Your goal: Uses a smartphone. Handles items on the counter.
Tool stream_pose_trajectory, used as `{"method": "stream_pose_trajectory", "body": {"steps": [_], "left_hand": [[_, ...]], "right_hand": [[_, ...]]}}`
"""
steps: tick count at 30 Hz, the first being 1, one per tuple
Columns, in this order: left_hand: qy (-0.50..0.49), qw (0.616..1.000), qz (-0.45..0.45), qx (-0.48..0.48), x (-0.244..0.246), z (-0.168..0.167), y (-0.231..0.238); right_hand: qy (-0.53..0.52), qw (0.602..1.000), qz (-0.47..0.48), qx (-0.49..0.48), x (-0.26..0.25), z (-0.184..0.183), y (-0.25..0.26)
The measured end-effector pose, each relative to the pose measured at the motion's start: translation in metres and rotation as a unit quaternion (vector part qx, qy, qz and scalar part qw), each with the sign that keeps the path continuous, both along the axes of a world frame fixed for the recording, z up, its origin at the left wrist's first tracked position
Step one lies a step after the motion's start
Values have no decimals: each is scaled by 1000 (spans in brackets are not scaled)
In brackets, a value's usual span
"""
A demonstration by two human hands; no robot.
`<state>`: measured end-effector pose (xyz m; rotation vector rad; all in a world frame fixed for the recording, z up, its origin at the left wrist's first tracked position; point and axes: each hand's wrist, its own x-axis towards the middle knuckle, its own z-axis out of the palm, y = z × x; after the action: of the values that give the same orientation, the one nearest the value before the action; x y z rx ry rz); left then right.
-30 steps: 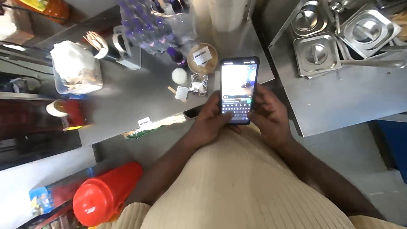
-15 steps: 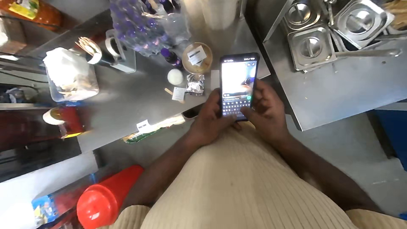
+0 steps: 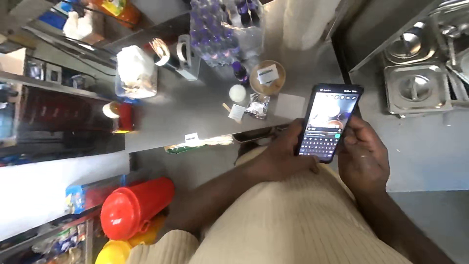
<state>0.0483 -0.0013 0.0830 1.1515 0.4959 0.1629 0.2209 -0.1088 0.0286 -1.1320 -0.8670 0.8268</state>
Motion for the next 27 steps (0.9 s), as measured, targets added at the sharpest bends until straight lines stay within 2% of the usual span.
{"method": "stream_pose_trajectory", "body": {"steps": [5,14,19,23,27], "left_hand": [[9,1000,20,-15,-8,-7,6],[-40,997,53,-43,-17,-17,9],[-25,998,55,-32,-17,-15,9],[-30,998,52,-26,-14,-13,11],[-36,998,39,-20,-11,-10,13]], "right_hand": [[73,996,22,-45,-4,-1,3],[73,993,84,-45,-6,4,10],[52,994,56,-82,-8,7,13],[68,994,86,-13,0,1,16],[63,997,29,-47,-2,8,19]]}}
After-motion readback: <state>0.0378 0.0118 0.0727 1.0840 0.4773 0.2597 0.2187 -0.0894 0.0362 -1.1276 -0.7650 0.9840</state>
